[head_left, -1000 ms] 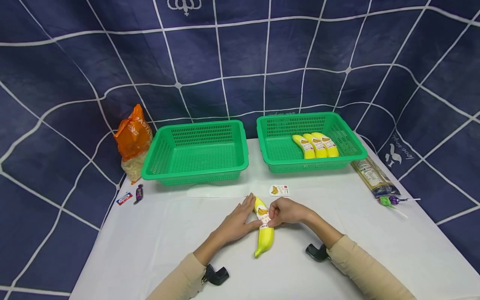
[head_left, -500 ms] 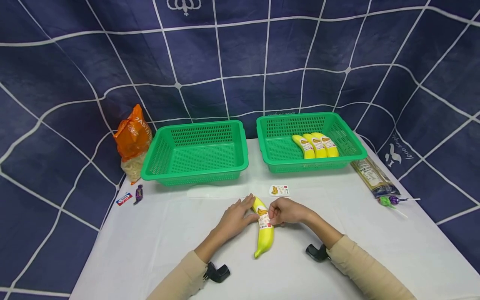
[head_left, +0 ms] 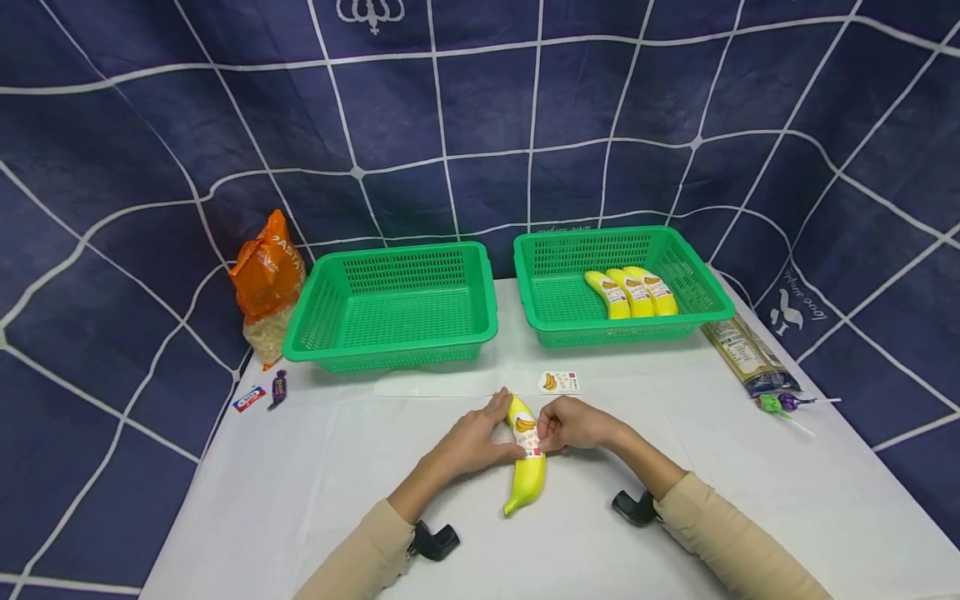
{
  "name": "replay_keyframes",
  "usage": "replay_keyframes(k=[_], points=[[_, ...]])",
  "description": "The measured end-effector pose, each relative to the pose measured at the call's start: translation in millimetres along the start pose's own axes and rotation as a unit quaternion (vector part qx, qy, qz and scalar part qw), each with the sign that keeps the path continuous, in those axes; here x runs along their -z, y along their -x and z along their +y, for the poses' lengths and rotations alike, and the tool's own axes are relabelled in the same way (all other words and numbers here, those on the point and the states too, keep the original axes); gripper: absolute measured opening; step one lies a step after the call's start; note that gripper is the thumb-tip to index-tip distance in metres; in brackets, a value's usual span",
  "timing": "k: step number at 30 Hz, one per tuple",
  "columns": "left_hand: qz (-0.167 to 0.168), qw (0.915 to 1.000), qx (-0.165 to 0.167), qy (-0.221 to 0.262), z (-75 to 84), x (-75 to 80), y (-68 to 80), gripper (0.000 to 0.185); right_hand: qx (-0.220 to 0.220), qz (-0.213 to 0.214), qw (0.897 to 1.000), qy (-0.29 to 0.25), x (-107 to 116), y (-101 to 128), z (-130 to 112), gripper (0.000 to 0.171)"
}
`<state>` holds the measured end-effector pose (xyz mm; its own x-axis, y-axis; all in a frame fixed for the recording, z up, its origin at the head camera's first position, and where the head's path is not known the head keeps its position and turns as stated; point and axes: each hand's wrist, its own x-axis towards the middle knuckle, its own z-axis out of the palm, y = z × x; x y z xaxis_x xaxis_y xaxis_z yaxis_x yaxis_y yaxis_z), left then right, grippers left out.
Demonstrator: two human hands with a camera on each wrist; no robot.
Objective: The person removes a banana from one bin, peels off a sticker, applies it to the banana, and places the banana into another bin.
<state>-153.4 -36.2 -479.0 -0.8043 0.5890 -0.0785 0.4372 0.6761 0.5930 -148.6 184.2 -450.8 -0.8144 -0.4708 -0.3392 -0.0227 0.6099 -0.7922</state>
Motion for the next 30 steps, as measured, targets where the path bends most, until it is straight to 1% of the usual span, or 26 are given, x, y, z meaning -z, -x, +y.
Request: replay_keyframes(k=[3, 5, 6, 8, 14, 21, 26, 30], points=[[-0.06, 0.9982, -0.006, 0.005, 0.6, 3.0, 2.2, 0.12, 0.004, 0.001, 1.0, -0.001, -0.4, 0.5, -0.2, 0.014], [-0.081, 0.9966, -0.012, 0.01, 0.9, 4.0, 3.5, 0.128, 0.005, 0.002, 1.0, -0.003, -0.9, 0.8, -0.7, 0.014], [-0.086, 0.9961, -0.014, 0.013, 0.9, 4.0, 4.0, 0.131, 0.004, 0.002, 1.0, -0.003, -1.0, 0.8, -0.7, 0.014], [-0.089, 0.9957, -0.016, 0.016, 0.7, 3.5, 4.9, 0.133, 0.002, 0.003, 1.0, -0.001, -1.3, 0.7, -0.6, 0.014], [-0.086, 0.996, -0.011, 0.024, 0.7, 1.8, 6.2, 0.133, -0.009, 0.009, 1.0, 0.007, -1.0, 0.5, 0.1, 0.015], [-0.087, 0.9956, -0.003, 0.033, 2.3, 3.1, 7.7, 0.131, -0.013, -0.002, 1.0, -0.024, 5.0, 2.0, -0.4, 0.015], [-0.089, 0.9957, -0.002, 0.028, 2.5, 3.0, 8.5, 0.13, -0.021, 0.005, 0.999, -0.048, 8.1, 2.2, -0.2, 0.022], [-0.089, 0.9958, -0.003, 0.023, 1.8, 2.6, 8.6, 0.13, -0.03, 0.024, 0.997, -0.062, 7.3, -0.3, -2.0, 0.032]])
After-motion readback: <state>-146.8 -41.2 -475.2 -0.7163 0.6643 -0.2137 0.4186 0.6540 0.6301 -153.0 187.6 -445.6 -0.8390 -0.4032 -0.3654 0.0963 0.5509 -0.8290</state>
